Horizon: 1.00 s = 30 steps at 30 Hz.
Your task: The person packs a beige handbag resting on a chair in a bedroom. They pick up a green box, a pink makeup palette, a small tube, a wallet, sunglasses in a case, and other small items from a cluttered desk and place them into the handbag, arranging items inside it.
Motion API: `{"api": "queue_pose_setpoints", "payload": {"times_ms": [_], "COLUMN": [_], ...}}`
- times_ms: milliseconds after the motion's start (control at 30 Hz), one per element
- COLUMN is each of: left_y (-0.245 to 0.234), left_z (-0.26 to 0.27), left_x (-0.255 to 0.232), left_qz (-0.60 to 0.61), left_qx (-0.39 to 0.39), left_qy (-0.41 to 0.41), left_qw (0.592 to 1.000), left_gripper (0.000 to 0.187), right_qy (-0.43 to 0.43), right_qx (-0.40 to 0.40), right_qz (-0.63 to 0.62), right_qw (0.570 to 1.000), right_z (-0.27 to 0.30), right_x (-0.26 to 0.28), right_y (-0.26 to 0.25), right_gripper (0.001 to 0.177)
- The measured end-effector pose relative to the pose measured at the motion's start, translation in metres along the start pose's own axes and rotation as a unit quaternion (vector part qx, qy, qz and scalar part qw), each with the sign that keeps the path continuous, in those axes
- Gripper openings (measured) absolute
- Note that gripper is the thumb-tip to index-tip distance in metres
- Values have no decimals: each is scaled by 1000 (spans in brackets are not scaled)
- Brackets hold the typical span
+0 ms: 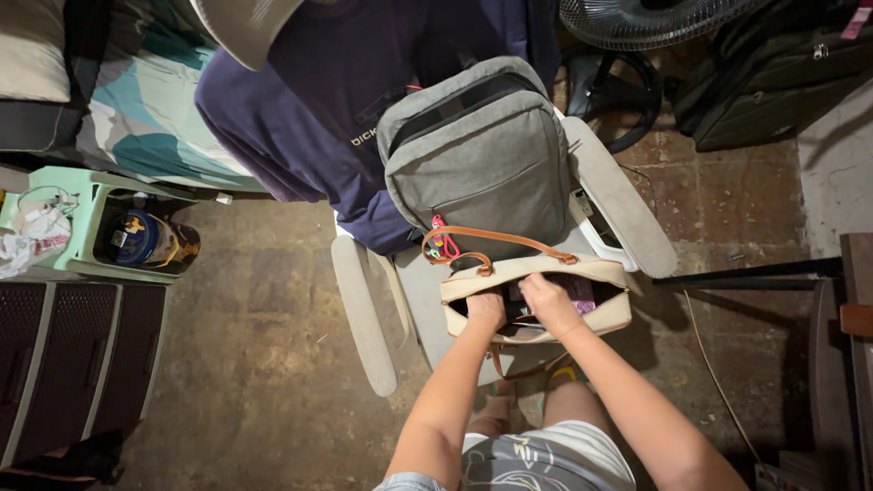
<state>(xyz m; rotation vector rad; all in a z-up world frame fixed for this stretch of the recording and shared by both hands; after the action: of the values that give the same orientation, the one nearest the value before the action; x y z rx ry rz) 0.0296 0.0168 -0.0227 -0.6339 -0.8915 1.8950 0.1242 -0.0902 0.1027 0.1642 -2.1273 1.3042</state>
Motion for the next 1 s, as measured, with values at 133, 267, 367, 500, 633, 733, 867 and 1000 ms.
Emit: {"api": "queue_pose_setpoints", "payload": {"times_ms": [133, 267, 367, 500, 633, 733, 867, 1000], "left_y": [-14, -24, -20, 1, 19, 18, 18, 11], "left_z": [11, 19, 16, 10, 1, -3, 5, 17], "left_x": [-4, -5, -2, 0, 4, 7, 11, 13], "left_qz": [-28, -47, -49, -22, 36, 26, 69, 74], "left_qx": [12, -21, -20, 17, 24, -9, 20, -6], "left_qy": [-24, -19, -6, -1, -5, 2, 9, 17], "left_qw": [999, 998, 999, 1000, 999, 1000, 997, 997], "left_gripper": [71, 72, 71, 61, 45, 54, 54, 55], "right_qy": [-31, -52, -107, -167, -124, -71, -33, 23], "right_qx": [41, 74, 89, 123, 197, 267, 201, 163], "right_qz": [6, 51, 90, 132, 135, 122, 55, -8], "right_qw": [999, 995, 986, 969, 963, 953, 977, 986], "right_z": [-2, 4, 4, 5, 3, -3, -12, -25], "right_x": [-2, -13, -14, -15, -29, -37, -39, -37], "right_y": [23, 42, 54, 73, 91, 113, 127, 133], "right_gripper": [10, 18, 17, 12, 10, 18, 48, 54]}}
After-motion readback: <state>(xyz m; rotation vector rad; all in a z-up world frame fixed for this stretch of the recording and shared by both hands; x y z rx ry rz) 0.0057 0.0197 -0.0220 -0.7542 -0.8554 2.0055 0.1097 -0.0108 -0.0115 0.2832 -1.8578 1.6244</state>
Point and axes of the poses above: each hand's wrist, its own z-axis away from the middle knuckle, its own y-axis out of the palm, x = y × z, the point moved 4 cm from there along -z, towards the middle knuckle, and after that the axes turned 6 degrees about y, right-handed, at the moved point
